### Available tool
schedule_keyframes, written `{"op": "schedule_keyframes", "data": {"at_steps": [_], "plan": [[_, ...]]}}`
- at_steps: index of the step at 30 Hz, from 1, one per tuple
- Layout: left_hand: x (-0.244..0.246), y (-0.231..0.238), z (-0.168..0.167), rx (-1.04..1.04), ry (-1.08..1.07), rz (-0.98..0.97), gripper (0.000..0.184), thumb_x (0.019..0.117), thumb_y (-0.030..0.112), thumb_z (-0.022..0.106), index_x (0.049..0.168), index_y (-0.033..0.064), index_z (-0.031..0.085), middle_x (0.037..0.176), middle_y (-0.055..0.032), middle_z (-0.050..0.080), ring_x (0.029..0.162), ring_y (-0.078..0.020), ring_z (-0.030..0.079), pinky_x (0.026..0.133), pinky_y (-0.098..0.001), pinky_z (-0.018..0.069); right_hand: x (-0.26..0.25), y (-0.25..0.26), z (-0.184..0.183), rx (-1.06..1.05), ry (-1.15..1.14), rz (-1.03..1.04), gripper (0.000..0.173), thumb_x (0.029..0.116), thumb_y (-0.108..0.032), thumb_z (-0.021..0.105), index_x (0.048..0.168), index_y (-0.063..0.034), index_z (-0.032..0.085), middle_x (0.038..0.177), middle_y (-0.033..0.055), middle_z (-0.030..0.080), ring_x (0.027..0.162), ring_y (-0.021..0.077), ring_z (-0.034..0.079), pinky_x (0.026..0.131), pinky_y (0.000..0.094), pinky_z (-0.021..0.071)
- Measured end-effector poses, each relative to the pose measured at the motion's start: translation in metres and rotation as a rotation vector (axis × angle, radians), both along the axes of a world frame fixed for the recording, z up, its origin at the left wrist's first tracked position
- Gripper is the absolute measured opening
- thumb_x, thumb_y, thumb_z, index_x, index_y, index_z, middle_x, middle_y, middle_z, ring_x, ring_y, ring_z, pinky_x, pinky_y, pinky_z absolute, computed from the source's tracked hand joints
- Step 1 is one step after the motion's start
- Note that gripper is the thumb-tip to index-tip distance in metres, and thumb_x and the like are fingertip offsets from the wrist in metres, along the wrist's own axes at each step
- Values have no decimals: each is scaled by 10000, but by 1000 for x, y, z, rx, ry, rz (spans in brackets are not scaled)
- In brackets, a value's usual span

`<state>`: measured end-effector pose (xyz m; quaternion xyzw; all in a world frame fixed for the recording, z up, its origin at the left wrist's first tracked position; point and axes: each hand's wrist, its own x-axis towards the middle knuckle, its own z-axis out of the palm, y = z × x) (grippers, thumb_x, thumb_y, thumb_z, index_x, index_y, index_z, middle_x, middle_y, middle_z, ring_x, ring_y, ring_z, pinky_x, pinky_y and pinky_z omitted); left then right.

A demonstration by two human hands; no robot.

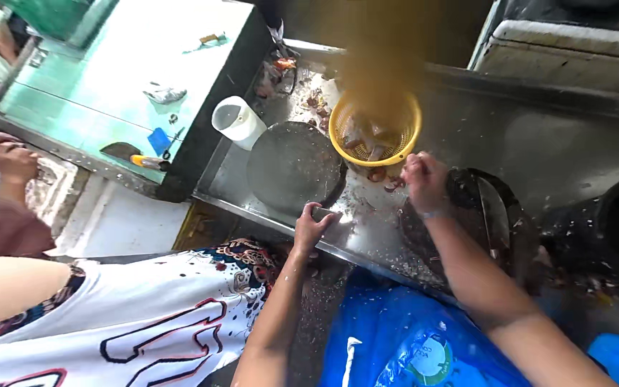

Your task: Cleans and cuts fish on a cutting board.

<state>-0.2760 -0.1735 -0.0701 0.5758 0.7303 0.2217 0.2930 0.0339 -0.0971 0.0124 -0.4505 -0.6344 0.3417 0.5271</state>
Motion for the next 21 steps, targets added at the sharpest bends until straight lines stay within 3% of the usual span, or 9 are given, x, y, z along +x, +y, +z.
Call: {"op": "schedule_keyframes", "data": {"at_steps": [1,2,4,7,9,13,15,18,21], "plan": [[4,-2,6,12,-17,-16,570,870,439,819,1339,226,574,998,-150,727,824,-322,711,737,-597,575,-4,4,-29,-84,-162,60,212,1002,-143,578,1093,24,671,881,144,699,803,212,688,763,399,592],[12,-5,13,18,-44,-40,577,867,416,828,1347,233,565,1004,-144,727,821,-307,711,740,-580,579,-6,3,-57,-260,-362,205,445,971,-158,636,1388,-18,570,1146,209,709,1057,310,699,953,506,572],[30,4,29,15,-69,-113,563,871,401,827,1341,236,566,979,-126,730,786,-271,720,723,-550,604,-16,-5,-79,-512,-529,345,785,953,-192,721,1624,-157,314,1435,249,565,1275,426,592,1053,631,485],[76,15,49,-1,-210,-213,525,879,367,818,1319,205,582,986,-106,727,780,-227,726,714,-492,626,3,-43,-59,-350,-317,264,477,965,-240,709,1412,-111,602,1350,181,609,1023,304,681,850,479,598],[118,14,59,-27,-391,-263,491,901,331,794,1320,190,582,1049,-108,714,813,-224,722,712,-457,632,35,-63,-44,-281,-267,304,295,930,-173,737,1195,-47,710,1280,173,625,1106,269,650,956,441,567],[199,24,74,-100,-557,-486,448,918,326,774,1315,215,598,1078,-92,721,826,-221,715,682,-417,622,117,-90,-28,-412,-274,370,307,952,-102,699,1244,-5,698,1199,175,685,1108,263,667,1009,455,541],[235,25,78,-165,-566,-618,429,918,305,760,1307,204,608,1057,-93,720,788,-211,702,643,-395,610,155,-109,-20,-493,-244,433,203,1009,-146,646,1132,7,694,1012,152,712,915,221,688,881,438,568],[287,21,96,-293,-506,-788,394,920,263,728,1287,160,627,1029,-86,722,788,-185,700,680,-377,604,206,-138,-10,-653,-109,506,301,1095,-242,501,1097,24,643,824,112,619,654,154,594,650,348,552],[334,13,117,-397,-503,-835,319,924,188,689,1227,102,640,951,-80,719,742,-148,683,662,-331,589,240,-163,-2,-659,-40,473,327,1095,-242,489,977,28,631,737,84,573,581,132,554,559,311,519]]}}
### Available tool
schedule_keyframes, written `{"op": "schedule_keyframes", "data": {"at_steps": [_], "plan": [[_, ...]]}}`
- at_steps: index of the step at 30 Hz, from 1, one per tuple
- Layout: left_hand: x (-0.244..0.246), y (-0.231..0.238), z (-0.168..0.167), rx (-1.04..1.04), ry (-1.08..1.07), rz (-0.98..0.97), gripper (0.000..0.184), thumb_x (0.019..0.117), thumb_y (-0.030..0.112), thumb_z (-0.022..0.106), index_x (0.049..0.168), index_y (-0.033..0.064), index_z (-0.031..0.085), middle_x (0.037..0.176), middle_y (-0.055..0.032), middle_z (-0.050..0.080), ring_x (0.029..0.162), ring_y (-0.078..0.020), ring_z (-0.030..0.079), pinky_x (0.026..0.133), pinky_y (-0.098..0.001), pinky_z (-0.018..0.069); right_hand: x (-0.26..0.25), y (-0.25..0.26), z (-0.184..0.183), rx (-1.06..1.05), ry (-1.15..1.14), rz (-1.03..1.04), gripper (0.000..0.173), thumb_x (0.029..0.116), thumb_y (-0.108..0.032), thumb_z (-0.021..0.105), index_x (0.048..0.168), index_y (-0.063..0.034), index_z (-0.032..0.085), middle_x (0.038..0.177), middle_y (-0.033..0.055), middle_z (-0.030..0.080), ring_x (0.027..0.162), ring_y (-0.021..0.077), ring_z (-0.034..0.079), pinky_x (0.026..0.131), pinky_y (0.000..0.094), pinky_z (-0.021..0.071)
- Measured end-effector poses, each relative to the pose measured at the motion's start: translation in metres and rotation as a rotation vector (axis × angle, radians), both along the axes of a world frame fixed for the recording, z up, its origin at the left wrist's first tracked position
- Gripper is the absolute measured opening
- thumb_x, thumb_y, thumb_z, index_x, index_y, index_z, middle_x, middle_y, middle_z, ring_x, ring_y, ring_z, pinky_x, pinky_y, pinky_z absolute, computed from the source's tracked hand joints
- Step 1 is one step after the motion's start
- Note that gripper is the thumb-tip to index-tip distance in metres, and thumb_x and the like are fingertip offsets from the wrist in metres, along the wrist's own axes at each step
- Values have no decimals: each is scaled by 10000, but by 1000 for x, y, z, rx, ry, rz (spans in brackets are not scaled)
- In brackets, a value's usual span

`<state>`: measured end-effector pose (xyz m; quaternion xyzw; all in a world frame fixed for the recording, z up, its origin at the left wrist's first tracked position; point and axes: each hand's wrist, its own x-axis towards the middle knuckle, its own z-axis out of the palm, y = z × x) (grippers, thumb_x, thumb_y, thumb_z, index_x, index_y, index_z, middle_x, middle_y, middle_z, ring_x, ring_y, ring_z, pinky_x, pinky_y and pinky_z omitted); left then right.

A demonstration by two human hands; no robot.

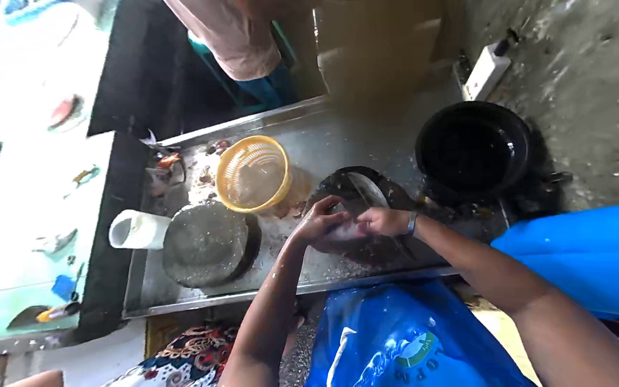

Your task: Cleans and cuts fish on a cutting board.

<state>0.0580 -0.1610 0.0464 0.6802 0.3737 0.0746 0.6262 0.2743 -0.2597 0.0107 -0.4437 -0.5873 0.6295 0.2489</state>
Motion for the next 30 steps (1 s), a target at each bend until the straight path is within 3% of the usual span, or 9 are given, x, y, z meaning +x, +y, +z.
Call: {"op": "schedule_keyframes", "data": {"at_steps": [6,10,16,19,21,24,25,28,30], "plan": [[40,8,4,81,45,1,318,955,191,706,1240,73,631,1034,-115,716,876,-202,707,793,-400,608,38,-16,-3,422,-191,-182,251,1049,-110,528,870,-2,668,753,113,637,694,222,630,668,442,540],[43,6,3,183,-31,72,341,954,213,697,1256,79,613,1036,-109,720,879,-191,713,798,-386,613,44,-2,3,301,183,-418,285,1065,-129,448,869,4,607,693,14,541,599,79,527,597,276,489],[19,23,-3,517,58,172,412,917,243,772,1265,100,606,1063,-100,712,922,-195,710,842,-435,610,48,38,27,294,709,-647,306,1064,-235,392,824,-175,571,660,-68,561,622,104,590,670,353,570],[4,29,-6,573,204,237,434,923,273,780,1295,137,604,1070,-124,713,915,-244,714,833,-511,598,69,51,67,672,446,-782,312,1077,-179,403,826,-104,571,653,-43,545,609,96,583,651,335,564],[10,36,-7,574,196,269,430,927,274,774,1298,144,599,1064,-130,707,896,-247,708,810,-508,594,81,69,64,893,-79,-815,273,1055,-127,460,866,-5,616,685,60,576,623,158,600,616,345,545],[50,42,-7,625,171,257,487,912,298,783,1325,138,583,1042,-130,712,899,-240,710,820,-494,597,99,84,8,486,-632,-564,270,981,-108,581,1199,-43,727,1182,240,671,1105,409,657,940,624,540],[73,43,3,655,155,244,505,908,292,793,1339,147,573,1036,-135,716,886,-251,715,802,-503,600,108,84,2,410,-664,-611,301,969,-97,609,1247,-91,724,1276,214,642,1183,384,631,1003,590,526],[155,36,23,735,98,146,551,898,282,800,1369,107,572,1108,-152,729,981,-289,729,878,-541,598,161,57,19,393,-682,-884,292,957,-93,599,1226,-95,715,1279,196,631,1136,334,655,966,522,558],[220,25,30,815,114,-51,572,902,312,794,1400,134,575,1201,-125,721,1070,-297,715,935,-567,577,214,43,17,232,-736,-941,253,981,-105,576,1186,-32,706,1216,224,668,1135,372,659,982,571,534]]}}
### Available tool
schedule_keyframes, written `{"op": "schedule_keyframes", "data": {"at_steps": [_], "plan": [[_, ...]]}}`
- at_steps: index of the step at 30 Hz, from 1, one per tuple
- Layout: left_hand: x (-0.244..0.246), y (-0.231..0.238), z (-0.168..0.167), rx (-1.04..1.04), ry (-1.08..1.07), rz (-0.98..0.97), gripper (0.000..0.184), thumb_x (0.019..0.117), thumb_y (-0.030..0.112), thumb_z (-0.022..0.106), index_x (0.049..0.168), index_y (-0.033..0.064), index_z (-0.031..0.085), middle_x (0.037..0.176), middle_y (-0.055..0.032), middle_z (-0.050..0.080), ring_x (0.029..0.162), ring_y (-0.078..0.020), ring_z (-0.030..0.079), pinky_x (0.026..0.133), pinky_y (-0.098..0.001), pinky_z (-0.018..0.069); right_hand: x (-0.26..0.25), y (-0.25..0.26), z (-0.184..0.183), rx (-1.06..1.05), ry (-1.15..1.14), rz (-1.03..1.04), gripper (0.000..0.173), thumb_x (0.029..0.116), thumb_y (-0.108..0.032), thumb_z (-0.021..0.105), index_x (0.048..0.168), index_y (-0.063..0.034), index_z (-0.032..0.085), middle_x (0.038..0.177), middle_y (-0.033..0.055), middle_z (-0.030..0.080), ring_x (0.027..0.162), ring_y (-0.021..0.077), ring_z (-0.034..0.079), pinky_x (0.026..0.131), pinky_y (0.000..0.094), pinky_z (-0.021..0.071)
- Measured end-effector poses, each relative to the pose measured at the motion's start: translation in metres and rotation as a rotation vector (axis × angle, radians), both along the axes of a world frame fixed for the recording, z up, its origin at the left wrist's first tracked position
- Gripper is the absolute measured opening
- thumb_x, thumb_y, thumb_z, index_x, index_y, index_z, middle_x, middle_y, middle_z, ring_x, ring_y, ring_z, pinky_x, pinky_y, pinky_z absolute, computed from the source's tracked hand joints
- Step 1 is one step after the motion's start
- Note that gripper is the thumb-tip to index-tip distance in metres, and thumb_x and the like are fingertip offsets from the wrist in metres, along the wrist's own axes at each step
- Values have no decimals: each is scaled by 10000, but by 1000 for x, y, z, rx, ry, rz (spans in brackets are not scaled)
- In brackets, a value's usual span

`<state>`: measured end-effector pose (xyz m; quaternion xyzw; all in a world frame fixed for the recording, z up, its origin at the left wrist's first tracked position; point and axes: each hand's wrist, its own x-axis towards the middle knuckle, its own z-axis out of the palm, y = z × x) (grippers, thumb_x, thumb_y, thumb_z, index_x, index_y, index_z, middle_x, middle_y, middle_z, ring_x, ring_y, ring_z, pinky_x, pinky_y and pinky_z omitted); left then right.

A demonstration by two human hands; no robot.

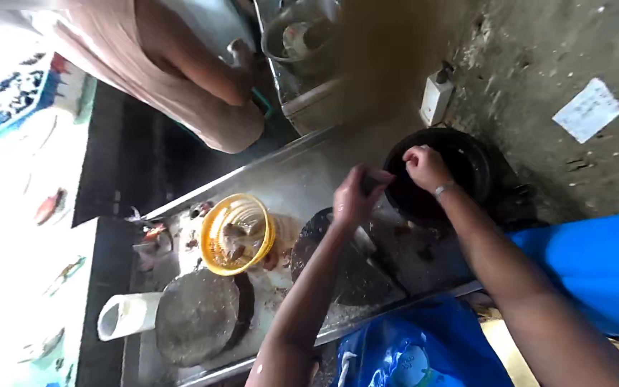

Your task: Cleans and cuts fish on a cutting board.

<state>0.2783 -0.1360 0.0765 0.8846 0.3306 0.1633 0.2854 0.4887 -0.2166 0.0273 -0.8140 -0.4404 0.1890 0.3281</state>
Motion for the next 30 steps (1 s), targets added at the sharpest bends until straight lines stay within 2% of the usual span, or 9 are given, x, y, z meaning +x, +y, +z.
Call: {"op": "schedule_keyframes", "data": {"at_steps": [3,5,7,10,15,19,21,26,30], "plan": [[100,-15,-27,61,352,-248,582,892,432,775,1413,263,577,1271,-66,707,1124,-319,696,896,-612,567,63,-14,-56,-422,122,-197,360,959,-120,622,1260,76,638,1273,327,641,1232,482,606,1022,683,468],[144,-30,-67,-38,614,-264,515,897,376,753,1359,195,614,1267,-164,686,1154,-417,658,869,-682,534,71,-25,-95,-648,204,-218,517,940,-146,699,1365,110,552,1409,332,547,1346,465,520,1117,635,414],[153,-45,-98,-219,725,-177,461,974,284,668,1383,80,610,1396,-226,605,1292,-458,564,1000,-703,466,63,-23,-117,-529,274,-156,402,965,-169,671,1261,101,636,1282,307,640,1203,418,628,1037,591,491],[141,-50,-84,-389,652,-243,453,1092,233,498,1446,-49,511,1495,-263,517,1418,-408,471,1174,-566,359,45,-28,-56,-20,685,-199,264,1049,-142,534,1251,-13,646,1001,159,683,797,223,655,737,402,569],[154,-6,-57,-466,330,-335,442,1033,332,612,1371,48,599,1258,-205,678,1143,-335,667,1005,-570,524,43,-71,-31,103,296,-120,367,1021,-197,612,1318,17,643,1309,231,658,1220,341,645,1081,544,494],[129,10,-21,-714,53,-156,459,1048,376,579,1397,80,543,1196,-156,670,991,-228,666,866,-437,559,16,-76,-23,391,508,-119,402,941,-202,734,1238,45,619,1077,193,690,834,238,706,780,434,624],[107,16,-19,-720,7,-124,431,1039,396,582,1357,104,581,1127,-124,680,905,-197,655,777,-398,557,6,-70,-13,369,602,-54,373,930,-190,754,1206,35,643,1039,176,699,817,227,706,768,420,624],[54,24,-12,-786,-124,-55,372,1051,360,575,1330,115,595,1056,-100,681,841,-172,653,723,-360,565,-16,-65,8,79,1000,203,455,1026,-147,622,1466,-99,517,1181,129,687,906,224,701,750,396,610],[19,22,-17,-777,-140,-97,330,1050,285,594,1304,75,599,956,-81,675,722,-123,611,657,-298,536,-48,-52,11,-61,1002,298,346,1035,-220,624,1342,-73,560,984,93,692,776,177,681,689,357,600]]}}
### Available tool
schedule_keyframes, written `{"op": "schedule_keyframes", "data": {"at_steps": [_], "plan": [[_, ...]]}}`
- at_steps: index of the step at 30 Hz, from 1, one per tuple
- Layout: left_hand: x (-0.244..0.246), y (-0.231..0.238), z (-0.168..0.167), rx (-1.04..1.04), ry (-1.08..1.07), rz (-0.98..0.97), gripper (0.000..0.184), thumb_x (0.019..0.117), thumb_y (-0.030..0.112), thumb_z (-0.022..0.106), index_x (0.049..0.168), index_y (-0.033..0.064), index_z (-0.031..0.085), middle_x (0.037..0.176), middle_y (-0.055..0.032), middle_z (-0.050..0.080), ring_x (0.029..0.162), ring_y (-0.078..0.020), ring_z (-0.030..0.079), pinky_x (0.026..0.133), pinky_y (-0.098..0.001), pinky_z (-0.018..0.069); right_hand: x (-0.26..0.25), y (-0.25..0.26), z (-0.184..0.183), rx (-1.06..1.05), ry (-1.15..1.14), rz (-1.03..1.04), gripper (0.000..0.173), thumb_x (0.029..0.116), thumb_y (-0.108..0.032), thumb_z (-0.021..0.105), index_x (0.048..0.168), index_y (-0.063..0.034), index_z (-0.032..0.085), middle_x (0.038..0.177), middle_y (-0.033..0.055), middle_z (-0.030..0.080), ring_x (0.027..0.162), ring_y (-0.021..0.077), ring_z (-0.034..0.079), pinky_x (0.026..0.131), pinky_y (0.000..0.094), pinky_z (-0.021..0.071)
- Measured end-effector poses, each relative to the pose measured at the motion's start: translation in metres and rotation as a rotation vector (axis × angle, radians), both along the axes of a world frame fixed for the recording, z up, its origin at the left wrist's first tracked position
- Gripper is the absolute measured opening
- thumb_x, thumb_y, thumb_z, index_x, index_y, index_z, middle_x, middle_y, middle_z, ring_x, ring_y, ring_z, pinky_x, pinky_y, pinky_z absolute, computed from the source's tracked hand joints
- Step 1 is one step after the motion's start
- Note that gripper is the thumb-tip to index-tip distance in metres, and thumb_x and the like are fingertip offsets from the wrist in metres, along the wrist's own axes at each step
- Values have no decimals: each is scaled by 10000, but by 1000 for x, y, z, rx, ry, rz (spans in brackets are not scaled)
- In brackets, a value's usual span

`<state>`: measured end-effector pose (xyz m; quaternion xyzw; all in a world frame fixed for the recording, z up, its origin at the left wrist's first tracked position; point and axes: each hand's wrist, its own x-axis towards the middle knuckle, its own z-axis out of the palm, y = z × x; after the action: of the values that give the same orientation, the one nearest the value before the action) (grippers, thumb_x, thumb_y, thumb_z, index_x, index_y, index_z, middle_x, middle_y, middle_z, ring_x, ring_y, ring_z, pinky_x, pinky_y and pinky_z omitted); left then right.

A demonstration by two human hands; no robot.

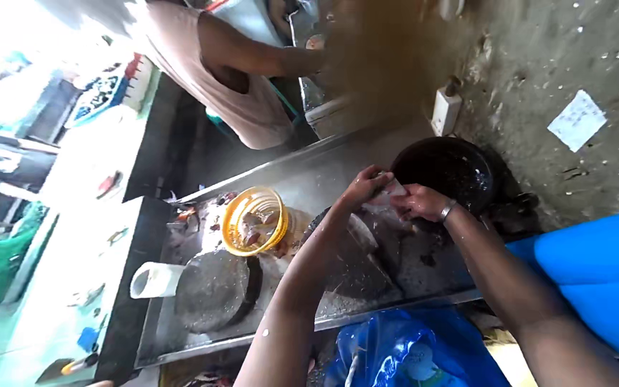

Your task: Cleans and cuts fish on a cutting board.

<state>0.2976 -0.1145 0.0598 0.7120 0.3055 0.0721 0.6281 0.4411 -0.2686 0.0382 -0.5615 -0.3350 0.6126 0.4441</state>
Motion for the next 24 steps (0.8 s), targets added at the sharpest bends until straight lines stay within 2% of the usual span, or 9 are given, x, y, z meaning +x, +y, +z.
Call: {"op": "schedule_keyframes", "data": {"at_steps": [3,7,9,11,13,14,18,20,24], "plan": [[-24,-1,-7,-19,6,4,306,1051,271,592,1266,54,614,945,-86,678,731,-126,620,671,-306,545,-15,3,-17,76,-25,51,256,1029,-244,630,1214,-67,629,817,67,663,629,144,635,603,324,583],[-51,-3,-9,-37,42,2,301,1054,289,588,1254,66,621,974,-86,689,781,-135,645,718,-324,559,-31,7,-23,89,62,124,255,1078,-226,528,1248,-52,603,807,71,652,653,181,665,675,386,623],[-61,-3,-7,-52,54,-7,295,1059,305,579,1241,78,628,932,-73,692,718,-118,630,640,-289,537,-34,5,-27,76,208,113,286,1100,-306,452,1224,-88,592,808,44,633,663,188,668,696,436,634],[-73,-2,-3,-81,49,-24,293,1073,303,541,1236,77,633,924,-56,688,738,-108,634,662,-286,547,-35,-1,-31,87,388,84,344,1102,-403,381,1026,-138,587,720,-10,569,605,154,616,660,436,625],[-85,2,-1,-85,25,-8,304,1086,300,495,1241,74,626,912,-37,682,750,-94,642,683,-283,564,-39,-5,-34,224,399,49,385,1083,-341,364,785,-191,557,592,-81,464,511,69,486,562,314,545],[-91,3,1,-71,6,22,303,1088,291,491,1253,69,616,907,-37,682,742,-93,642,673,-279,563,-41,-5,-35,293,299,33,356,1072,-269,369,781,-182,555,582,-88,447,506,56,463,553,281,506],[-110,2,12,165,-32,32,330,1025,175,620,1324,56,543,1007,-108,710,813,-158,697,736,-334,606,-46,10,-26,327,-21,-57,187,1071,-118,483,1127,26,590,845,110,642,680,212,678,690,436,632],[-112,-1,16,296,-27,-18,401,970,125,690,1332,42,539,1046,-133,693,857,-181,696,790,-375,606,-52,19,-19,325,-85,34,307,1045,-115,566,1327,-4,515,1058,168,672,779,237,700,704,420,626],[-118,-1,16,335,-41,-40,380,965,101,695,1312,34,557,1039,-129,702,860,-175,698,797,-372,605,-67,29,-16,386,-506,239,314,1036,-167,609,1296,7,620,1041,188,714,809,282,714,788,483,607]]}}
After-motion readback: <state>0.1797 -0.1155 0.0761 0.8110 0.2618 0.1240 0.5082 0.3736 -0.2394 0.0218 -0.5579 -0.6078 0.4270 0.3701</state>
